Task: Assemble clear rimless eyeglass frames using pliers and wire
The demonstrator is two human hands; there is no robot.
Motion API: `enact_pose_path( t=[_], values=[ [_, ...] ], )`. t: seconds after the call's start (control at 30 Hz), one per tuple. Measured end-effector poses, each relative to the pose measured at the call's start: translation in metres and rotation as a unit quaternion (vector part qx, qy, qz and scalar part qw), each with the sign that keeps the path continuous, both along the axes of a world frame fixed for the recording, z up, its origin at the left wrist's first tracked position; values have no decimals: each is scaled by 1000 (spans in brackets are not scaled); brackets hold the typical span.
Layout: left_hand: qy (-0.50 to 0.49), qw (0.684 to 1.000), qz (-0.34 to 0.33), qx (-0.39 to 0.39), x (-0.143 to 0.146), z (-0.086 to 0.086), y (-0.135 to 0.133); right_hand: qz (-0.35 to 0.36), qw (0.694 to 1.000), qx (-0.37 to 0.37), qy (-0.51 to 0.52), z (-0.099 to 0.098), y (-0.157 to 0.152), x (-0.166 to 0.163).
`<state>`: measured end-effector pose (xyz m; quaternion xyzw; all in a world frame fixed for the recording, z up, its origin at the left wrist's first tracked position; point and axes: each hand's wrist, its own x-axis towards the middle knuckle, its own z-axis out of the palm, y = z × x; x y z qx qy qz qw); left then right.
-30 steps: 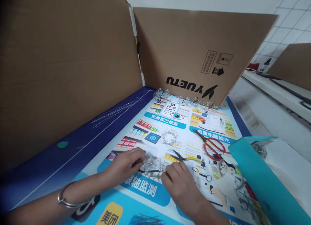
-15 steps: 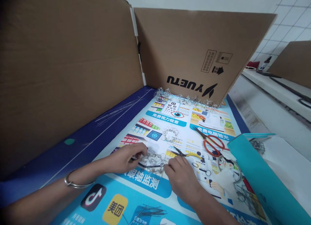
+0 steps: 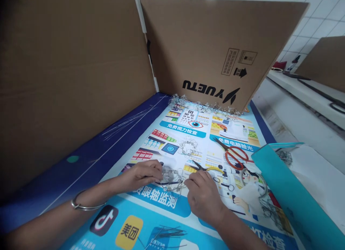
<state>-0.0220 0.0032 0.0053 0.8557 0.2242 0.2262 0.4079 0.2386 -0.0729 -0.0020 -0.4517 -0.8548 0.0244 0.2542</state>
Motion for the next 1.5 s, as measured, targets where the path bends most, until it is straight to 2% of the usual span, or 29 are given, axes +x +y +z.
enact_pose_path(
  t=[0.17,0.33,0.57,0.73,0.87,1.07,1.3,1.5],
  values=[
    [-8,1000,7,30,1,-2,-2,-8,999,-15,41,11,-9,-19],
    [-2,999,30,44,4,-5,-5,-22,999,-6,33,10,-9,-37],
    [37,990,135,16,10,-5,-10,8,999,-25,24,7,-8,-49],
    [28,993,112,16,10,-3,-10,63,995,-64,31,13,-5,-46],
    [15,995,99,5,8,2,-10,36,996,-56,54,16,9,-34],
    [34,995,92,21,9,9,-17,37,996,-79,-29,23,32,-29],
    [71,987,127,62,15,2,-21,83,981,-154,-87,27,41,-29],
    [72,986,132,70,16,-1,-22,65,981,-129,-129,26,38,-33]
  ],
)
